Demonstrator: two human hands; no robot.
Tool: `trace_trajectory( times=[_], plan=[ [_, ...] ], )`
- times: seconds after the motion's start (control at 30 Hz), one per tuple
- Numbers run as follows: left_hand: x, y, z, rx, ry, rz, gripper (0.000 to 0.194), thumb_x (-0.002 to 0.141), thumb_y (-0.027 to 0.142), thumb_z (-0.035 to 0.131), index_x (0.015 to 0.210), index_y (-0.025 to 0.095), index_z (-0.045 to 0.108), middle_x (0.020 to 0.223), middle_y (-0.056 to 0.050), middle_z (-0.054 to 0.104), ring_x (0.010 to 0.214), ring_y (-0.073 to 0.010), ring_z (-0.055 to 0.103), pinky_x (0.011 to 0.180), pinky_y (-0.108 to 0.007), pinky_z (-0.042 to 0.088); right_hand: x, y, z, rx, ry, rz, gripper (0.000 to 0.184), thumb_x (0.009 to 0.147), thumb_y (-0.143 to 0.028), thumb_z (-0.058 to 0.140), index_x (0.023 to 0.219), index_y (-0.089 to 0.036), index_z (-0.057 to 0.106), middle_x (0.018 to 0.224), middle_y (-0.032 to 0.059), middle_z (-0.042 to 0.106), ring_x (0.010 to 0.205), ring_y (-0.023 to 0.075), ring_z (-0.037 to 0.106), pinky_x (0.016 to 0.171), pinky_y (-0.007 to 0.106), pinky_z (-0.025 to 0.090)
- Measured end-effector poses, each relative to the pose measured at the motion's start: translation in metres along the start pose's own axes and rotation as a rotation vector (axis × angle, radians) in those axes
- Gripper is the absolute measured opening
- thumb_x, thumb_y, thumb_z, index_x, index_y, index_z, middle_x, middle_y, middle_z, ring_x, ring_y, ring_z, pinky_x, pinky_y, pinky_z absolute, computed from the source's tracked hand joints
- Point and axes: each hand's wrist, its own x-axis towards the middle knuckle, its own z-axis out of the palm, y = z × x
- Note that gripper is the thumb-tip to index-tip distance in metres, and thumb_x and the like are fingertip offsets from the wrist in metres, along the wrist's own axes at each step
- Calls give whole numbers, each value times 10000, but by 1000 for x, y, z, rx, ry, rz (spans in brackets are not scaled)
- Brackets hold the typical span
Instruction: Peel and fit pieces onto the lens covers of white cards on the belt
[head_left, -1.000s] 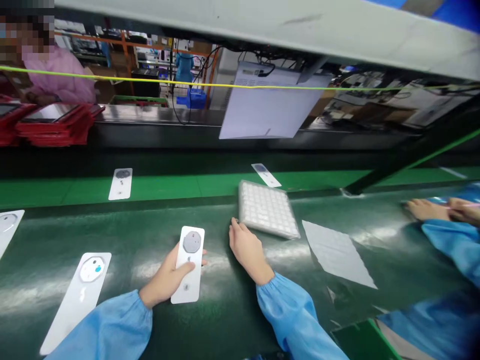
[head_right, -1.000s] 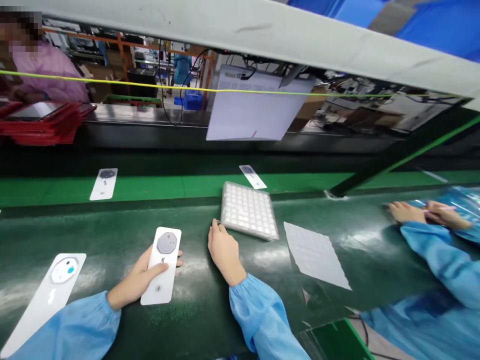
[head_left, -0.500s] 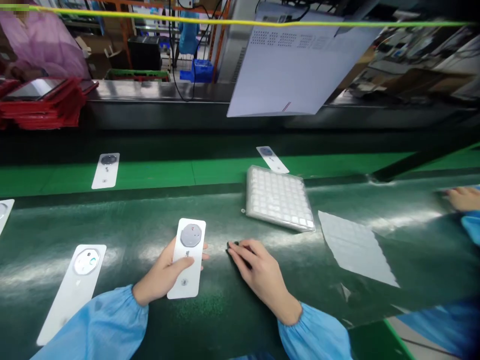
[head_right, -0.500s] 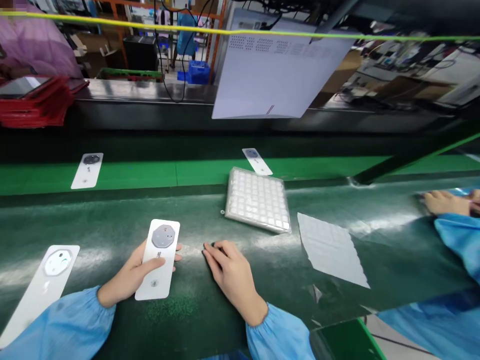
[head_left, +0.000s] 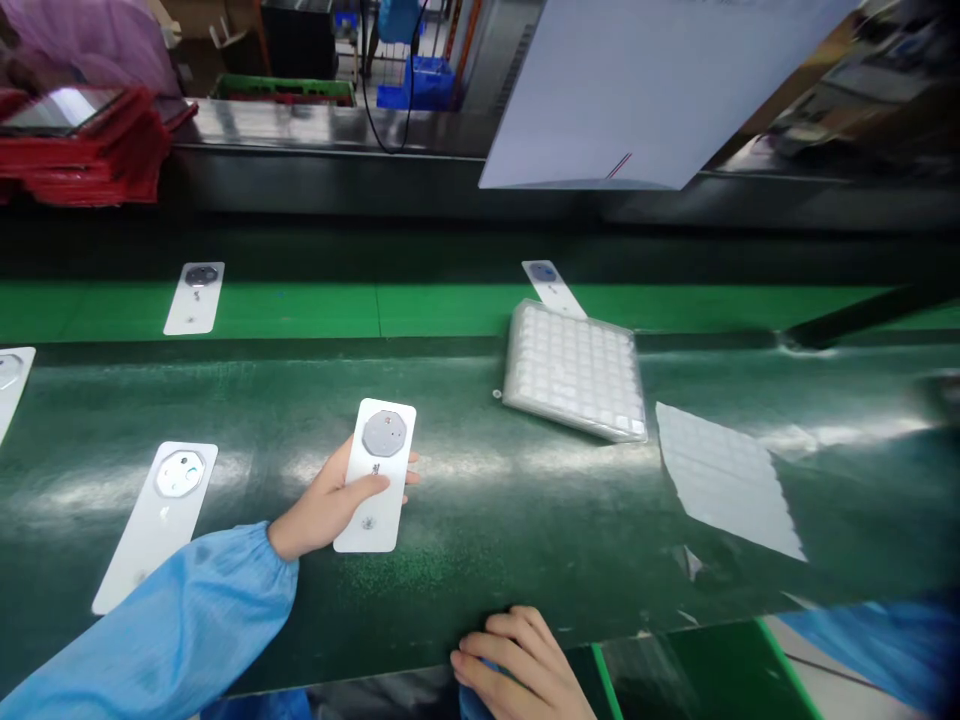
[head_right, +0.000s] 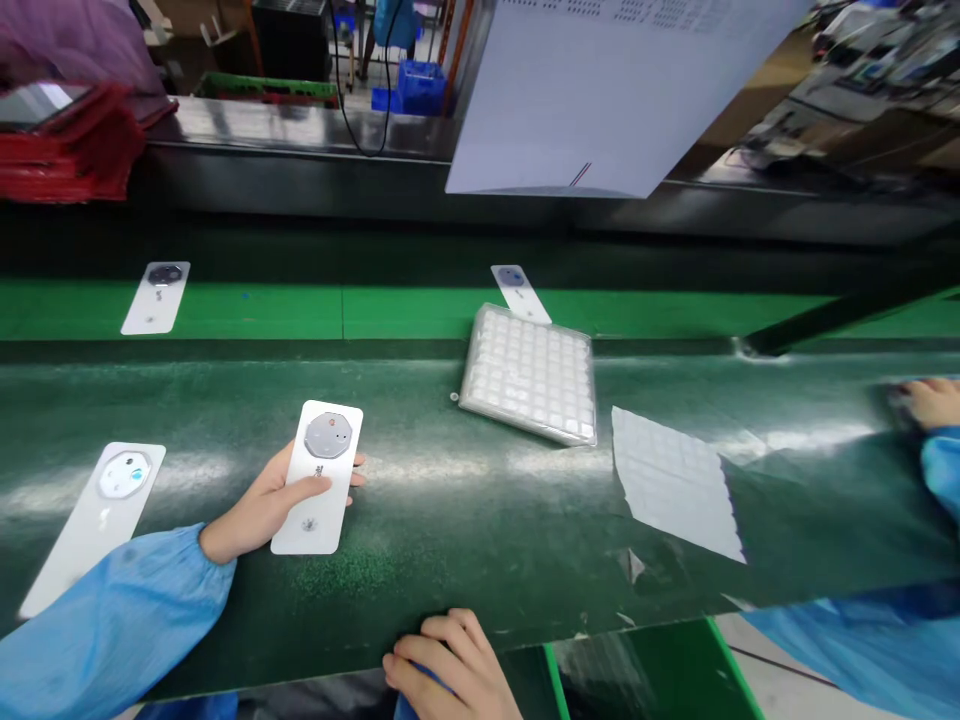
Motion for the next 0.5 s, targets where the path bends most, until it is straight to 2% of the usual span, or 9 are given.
trace_trajectory(
  times=[0.13,0.2,0.3,0.37,0.43,0.5],
  plan=[
    [-3,-3,1,46,4,58,562,913,298,721,1401,200,460,1374,-187,640,1123,-341,714,873,-446,622,49,3,-4,405,213,259,105,943,-189,695,876,-241,756,722,22,750,675,190,689,638,316,586],
    [-6,-4,2,95,12,114,669,944,291,683,1516,226,340,1419,-183,604,1117,-323,722,900,-431,614,84,12,-9,488,270,380,177,926,-270,723,758,-218,742,670,31,728,621,186,678,585,299,565],
    [-9,-3,5,167,62,205,825,978,283,640,1625,286,128,1503,-159,533,1144,-293,716,972,-400,587,142,32,-13,579,258,510,281,896,-413,744,723,-191,747,653,43,721,562,162,642,531,268,538],
    [-9,-4,6,201,127,268,876,985,286,631,1646,296,56,1543,-151,492,1176,-289,699,1007,-391,570,173,43,-11,681,226,544,328,870,-485,758,768,-173,763,688,56,733,534,139,606,507,257,527],
    [-9,-5,5,239,217,313,940,987,292,630,1652,286,-34,1484,-151,551,1128,-280,711,993,-398,572,192,49,-4,767,191,545,357,852,-514,772,804,-160,771,716,64,739,525,124,587,493,249,516],
    [-8,-6,3,284,295,327,1019,987,298,636,1638,271,-147,1295,-127,679,974,-257,739,941,-411,582,196,52,4,808,178,540,341,854,-496,780,806,-159,768,690,52,721,522,118,587,491,240,509]
  ],
)
